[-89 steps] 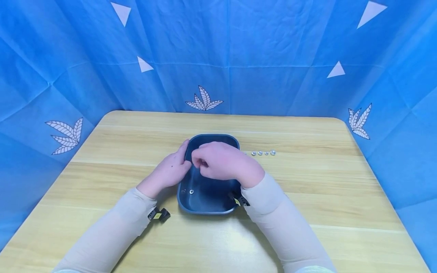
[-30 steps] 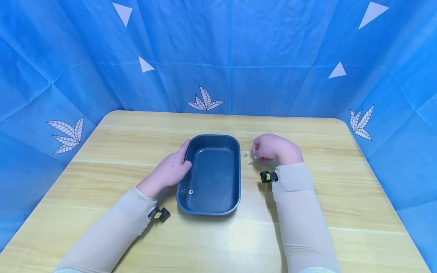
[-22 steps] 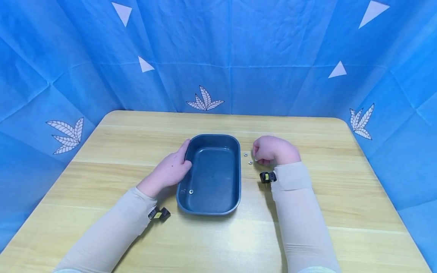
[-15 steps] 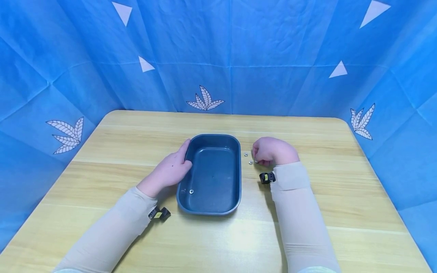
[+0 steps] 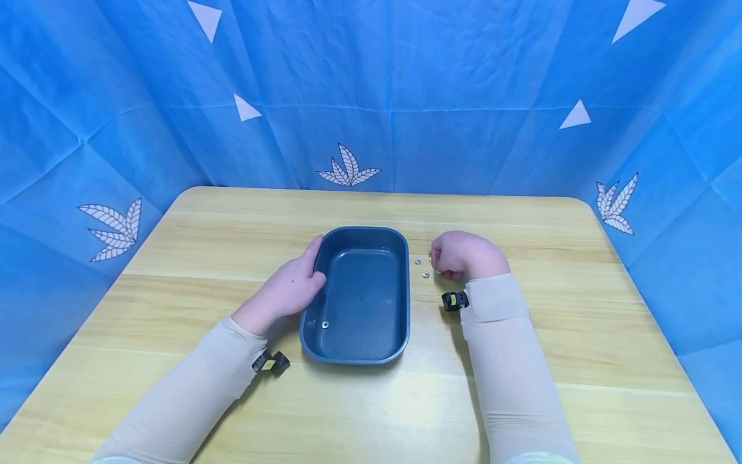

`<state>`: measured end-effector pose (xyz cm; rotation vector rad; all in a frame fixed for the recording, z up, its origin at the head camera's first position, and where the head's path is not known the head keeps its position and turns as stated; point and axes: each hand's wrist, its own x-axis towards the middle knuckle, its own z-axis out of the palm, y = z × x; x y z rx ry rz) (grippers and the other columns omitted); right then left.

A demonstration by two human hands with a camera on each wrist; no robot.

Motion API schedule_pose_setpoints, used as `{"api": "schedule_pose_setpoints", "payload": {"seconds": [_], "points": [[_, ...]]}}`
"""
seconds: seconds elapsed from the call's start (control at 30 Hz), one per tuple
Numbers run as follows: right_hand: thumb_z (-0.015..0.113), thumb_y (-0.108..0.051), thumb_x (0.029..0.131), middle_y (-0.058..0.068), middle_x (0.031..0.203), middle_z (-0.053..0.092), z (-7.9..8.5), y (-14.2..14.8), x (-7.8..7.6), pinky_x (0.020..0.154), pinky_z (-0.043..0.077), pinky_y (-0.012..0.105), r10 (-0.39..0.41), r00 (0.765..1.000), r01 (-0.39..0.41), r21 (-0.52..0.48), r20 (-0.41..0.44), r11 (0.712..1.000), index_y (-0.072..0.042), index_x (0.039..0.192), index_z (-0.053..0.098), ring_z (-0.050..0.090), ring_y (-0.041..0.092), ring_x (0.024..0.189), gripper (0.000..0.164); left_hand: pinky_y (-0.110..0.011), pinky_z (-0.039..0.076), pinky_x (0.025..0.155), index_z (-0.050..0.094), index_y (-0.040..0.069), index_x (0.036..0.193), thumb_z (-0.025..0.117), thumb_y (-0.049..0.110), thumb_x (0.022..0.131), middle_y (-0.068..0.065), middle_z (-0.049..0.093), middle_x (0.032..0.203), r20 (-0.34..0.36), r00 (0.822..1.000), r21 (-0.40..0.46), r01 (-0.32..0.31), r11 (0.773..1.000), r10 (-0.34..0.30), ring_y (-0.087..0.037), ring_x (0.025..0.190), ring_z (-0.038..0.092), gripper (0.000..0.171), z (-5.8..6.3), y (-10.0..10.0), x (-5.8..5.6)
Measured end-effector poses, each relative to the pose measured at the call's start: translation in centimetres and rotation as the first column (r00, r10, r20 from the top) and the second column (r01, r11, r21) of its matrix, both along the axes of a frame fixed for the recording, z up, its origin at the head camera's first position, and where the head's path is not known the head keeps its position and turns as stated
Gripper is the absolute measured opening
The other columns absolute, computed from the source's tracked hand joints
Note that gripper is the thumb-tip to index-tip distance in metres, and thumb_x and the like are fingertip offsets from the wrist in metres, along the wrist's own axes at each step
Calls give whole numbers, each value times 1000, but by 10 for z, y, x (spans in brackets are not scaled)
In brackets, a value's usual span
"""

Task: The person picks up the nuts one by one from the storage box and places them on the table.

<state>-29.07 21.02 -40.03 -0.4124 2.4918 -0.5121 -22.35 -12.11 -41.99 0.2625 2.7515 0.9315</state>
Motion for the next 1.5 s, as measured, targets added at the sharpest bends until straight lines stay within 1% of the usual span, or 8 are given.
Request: {"api": "schedule_pose_setpoints", "payload": {"seconds": [0.37,0.53,0.67,0.8,0.93,1.0,1.23,1.5], "points": [[47,8,77,7,72,57,-1,5,-1,66,43,36,-28,1000,28,-11,7,1000,-7,84,61,53,22,67,21,-38,48,52,3,14,164,45,23,103,-9,55,63,4,1000,1,-2,1000,2,-26,50,57,75,1,1,0],[47,8,77,6,70,57,-2,6,-2,66,43,36,-18,1000,18,-10,3,1000,-7,83,61,53,21,65,21,-38,49,53,2,16,164,45,24,103,-9,55,65,13,1000,6,-12,1000,12,-27,51,57,76,1,1,2],[50,4,82,6,72,59,3,7,0,69,45,37,-14,1000,14,-27,-6,1000,-7,87,62,55,21,66,17,-38,49,53,1,18,164,45,25,104,-10,55,67,17,1000,7,-21,1000,21,-27,52,57,76,1,1,3],[56,-3,88,5,70,60,11,8,4,71,45,39,-16,999,14,-46,-29,999,-7,92,63,55,20,66,9,-39,49,53,3,15,164,45,25,103,-10,55,67,1,1000,7,-19,1000,19,-27,51,57,75,0,1,4],[56,-7,90,3,66,57,18,7,8,71,43,39,-21,998,18,-47,-61,999,-8,94,63,54,20,65,8,-39,49,53,3,15,164,45,25,103,-9,55,67,-7,1000,2,-15,1000,15,-26,51,57,75,0,2,3],[56,-9,89,3,70,57,21,6,10,70,43,39,-27,996,23,-41,-87,999,-10,96,63,53,21,67,9,-39,49,54,3,16,164,45,25,103,-9,55,66,-6,1000,-3,-13,1000,13,-26,51,57,75,0,2,2],[62,-23,94,6,99,63,34,-1,16,73,45,43,-21,979,18,-13,-200,1000,-14,107,67,54,27,88,16,-39,48,54,1,16,164,44,26,103,-9,55,66,-2,1000,-13,-11,1000,11,-26,52,56,75,1,3,2],[59,-29,97,4,98,65,47,-10,24,76,45,44,-3,970,2,-3,-243,1000,-15,109,67,56,26,87,20,-40,48,54,1,15,164,44,25,103,-8,55,65,-4,1000,-13,-4,1000,4,-26,51,57,75,0,2,1]]}}
